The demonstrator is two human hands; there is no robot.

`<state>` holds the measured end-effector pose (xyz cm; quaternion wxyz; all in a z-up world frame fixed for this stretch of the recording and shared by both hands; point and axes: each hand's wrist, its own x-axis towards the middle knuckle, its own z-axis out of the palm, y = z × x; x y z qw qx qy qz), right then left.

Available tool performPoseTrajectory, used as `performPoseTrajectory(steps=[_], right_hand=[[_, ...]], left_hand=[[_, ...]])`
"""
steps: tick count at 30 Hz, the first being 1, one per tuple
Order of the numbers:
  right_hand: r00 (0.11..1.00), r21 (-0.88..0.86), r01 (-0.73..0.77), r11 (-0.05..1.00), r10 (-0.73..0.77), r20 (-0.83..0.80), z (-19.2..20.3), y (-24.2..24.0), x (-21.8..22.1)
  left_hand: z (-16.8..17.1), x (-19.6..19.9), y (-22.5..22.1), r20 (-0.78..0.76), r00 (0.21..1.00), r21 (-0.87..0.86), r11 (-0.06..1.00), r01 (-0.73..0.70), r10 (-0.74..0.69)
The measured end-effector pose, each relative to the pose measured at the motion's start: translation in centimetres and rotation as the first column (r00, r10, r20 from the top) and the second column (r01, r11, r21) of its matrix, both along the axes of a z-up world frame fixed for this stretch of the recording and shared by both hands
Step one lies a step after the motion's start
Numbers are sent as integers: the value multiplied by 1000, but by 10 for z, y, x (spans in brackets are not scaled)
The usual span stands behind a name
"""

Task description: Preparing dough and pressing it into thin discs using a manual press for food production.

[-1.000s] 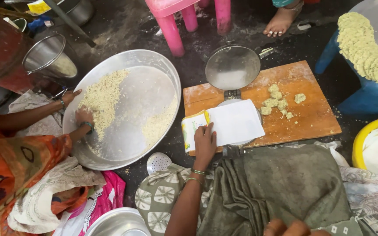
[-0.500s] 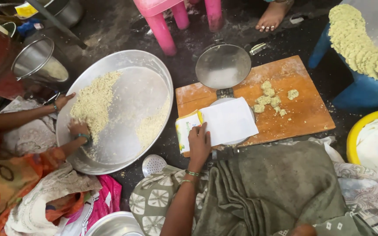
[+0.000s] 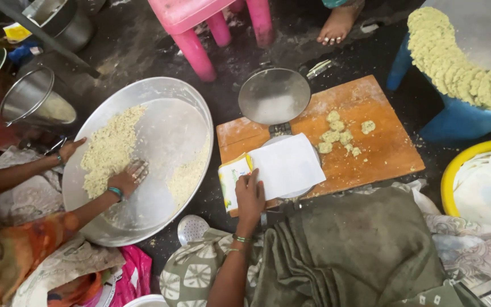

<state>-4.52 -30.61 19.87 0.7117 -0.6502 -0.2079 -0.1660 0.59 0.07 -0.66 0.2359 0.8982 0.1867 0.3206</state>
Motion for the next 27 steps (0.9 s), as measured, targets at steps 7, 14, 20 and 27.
performPoseTrajectory(steps=[7,14,20,27], right_hand=[[989,-151,124,981,-109,104,-62,66,229],[994,-801,110,588,-68,87,-216,109,318],[995,-680,92,727,-84,46,-239,98,332],[712,624,-71,778,478,-514,-206,61,333]], left_hand=[[-3,1,2,-29,999,-20,1000,-14,14],[10,-2,-1,-55,998,-62,998,-14,11],[15,1,-2,-89,996,-74,997,-4,-3],[15,2,-3,-86,996,-69,998,-7,1]])
